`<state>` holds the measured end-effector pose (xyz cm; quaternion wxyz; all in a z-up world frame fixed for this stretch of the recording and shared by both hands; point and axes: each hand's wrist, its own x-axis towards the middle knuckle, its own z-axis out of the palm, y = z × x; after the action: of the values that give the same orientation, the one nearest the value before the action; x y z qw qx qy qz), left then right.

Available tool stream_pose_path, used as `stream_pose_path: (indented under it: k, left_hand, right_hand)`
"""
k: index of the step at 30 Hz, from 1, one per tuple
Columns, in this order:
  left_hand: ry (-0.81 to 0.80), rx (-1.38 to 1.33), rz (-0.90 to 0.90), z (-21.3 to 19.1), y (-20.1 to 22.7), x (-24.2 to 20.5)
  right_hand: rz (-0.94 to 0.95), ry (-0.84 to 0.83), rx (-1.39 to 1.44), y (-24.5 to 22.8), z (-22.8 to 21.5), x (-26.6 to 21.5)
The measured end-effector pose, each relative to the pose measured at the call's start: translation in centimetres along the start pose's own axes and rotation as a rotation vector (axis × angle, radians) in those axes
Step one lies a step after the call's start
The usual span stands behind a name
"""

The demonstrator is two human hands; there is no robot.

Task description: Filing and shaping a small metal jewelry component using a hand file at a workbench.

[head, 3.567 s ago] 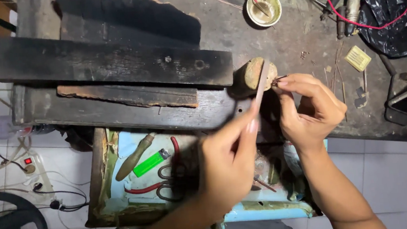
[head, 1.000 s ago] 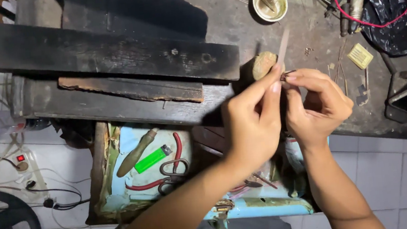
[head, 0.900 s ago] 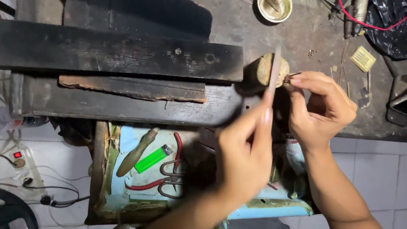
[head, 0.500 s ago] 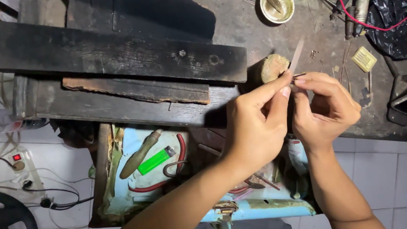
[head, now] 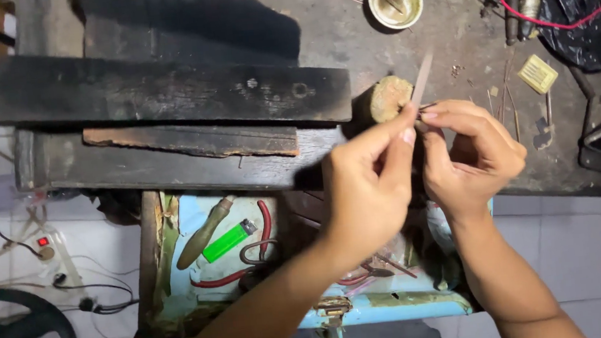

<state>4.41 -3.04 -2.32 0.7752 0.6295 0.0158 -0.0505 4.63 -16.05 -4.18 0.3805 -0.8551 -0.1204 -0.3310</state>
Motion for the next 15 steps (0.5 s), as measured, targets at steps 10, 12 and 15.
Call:
stream_pose_path:
  k: [10,12,15]
  left_hand:
    - [0.13,0.01,0.034,0.9,-1.7,-5.4]
    - [0.151,0.026,0.06,1.2,-1.7,-4.9]
    - [0.16,-0.03,0.054,2.0,-1.0,-3.2]
  right_hand:
    - [0.002,-0.008,0.042,-0.5,-0.3,0.6]
    - [-0.029,-0.019,0.052,-0.4,-0.4,0.7]
    - [-0.027,-0.019,0.066,-0.5,-0.4,0.8]
